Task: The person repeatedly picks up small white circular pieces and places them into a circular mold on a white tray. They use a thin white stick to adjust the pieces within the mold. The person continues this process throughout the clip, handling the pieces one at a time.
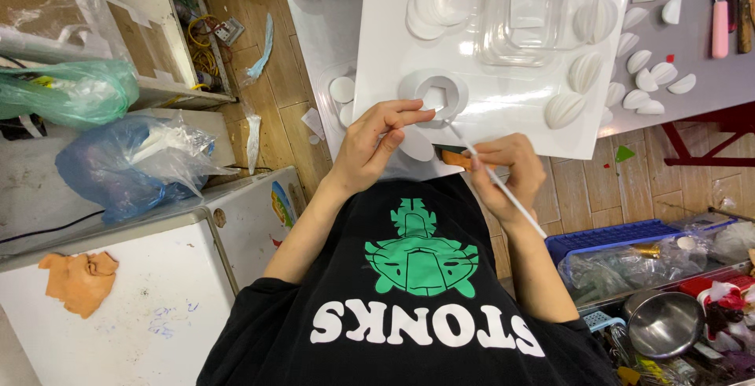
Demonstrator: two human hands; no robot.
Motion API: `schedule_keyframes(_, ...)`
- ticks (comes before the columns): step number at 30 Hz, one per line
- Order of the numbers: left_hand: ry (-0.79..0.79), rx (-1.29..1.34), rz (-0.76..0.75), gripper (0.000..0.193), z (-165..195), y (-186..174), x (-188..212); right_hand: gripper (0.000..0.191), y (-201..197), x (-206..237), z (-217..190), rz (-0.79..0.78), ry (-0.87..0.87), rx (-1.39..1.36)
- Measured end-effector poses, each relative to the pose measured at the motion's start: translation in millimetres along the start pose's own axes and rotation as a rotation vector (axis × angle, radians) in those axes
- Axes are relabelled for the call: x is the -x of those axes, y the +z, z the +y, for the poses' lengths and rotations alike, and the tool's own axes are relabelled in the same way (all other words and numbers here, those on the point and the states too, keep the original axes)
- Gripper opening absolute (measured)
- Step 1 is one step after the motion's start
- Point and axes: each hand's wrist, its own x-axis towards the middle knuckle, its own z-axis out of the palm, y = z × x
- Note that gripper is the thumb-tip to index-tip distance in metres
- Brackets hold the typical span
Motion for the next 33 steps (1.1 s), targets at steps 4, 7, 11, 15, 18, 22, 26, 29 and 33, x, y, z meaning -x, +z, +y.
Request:
schedule_keyframes(4, 0.021, -0.004, -0.008, 0.033, -0.2, 1.7, 1.7, 0.015, -0.2, 5.2, -3.4, 0.028, 0.081, -0.011)
schedule_keyframes(7, 0.004, 0.000, -0.012, 0.035, 1.3, 3.7, 4.3, 0.014, -1.4, 7.2, -2.8, 0.040, 0.095, -0.047)
schedule_keyframes(11, -0.006, -0.001, -0.021, 0.033, 3.0, 6.6, 5.3, 0.012, 3.6, 13.7, -3.0, 0.051, 0.117, -0.070)
schedule_keyframes(15, -0.019, -0.022, -0.005, 0.033, 5.4, 9.8, 6.7, 0.013, 5.6, 19.2, -2.1, 0.037, 0.099, -0.094)
schedule_keyframes(18, -0.031, -0.025, -0.005, 0.034, 5.7, 11.8, 7.8, 0.014, 10.9, 22.4, 0.4, 0.031, 0.025, -0.038)
schedule_keyframes(22, -0.014, -0.051, 0.003, 0.033, 5.3, 13.3, 9.2, 0.015, 6.8, 24.0, 5.6, 0.090, 0.050, -0.022)
schedule_keyframes(26, -0.038, -0.053, -0.009, 0.036, 8.3, 12.8, 7.8, 0.010, 2.1, 22.6, 3.7, 0.139, 0.049, -0.033)
schedule_keyframes(29, -0.079, -0.093, -0.024, 0.031, 8.2, 7.4, -3.1, 0.004, 2.2, 13.7, 2.2, 0.205, 0.130, -0.131)
schedule_keyframes(33, -0.020, -0.142, -0.046, 0.021, 1.8, 3.0, -27.7, 0.016, 4.6, -0.5, 1.4, 0.029, 0.156, -0.016)
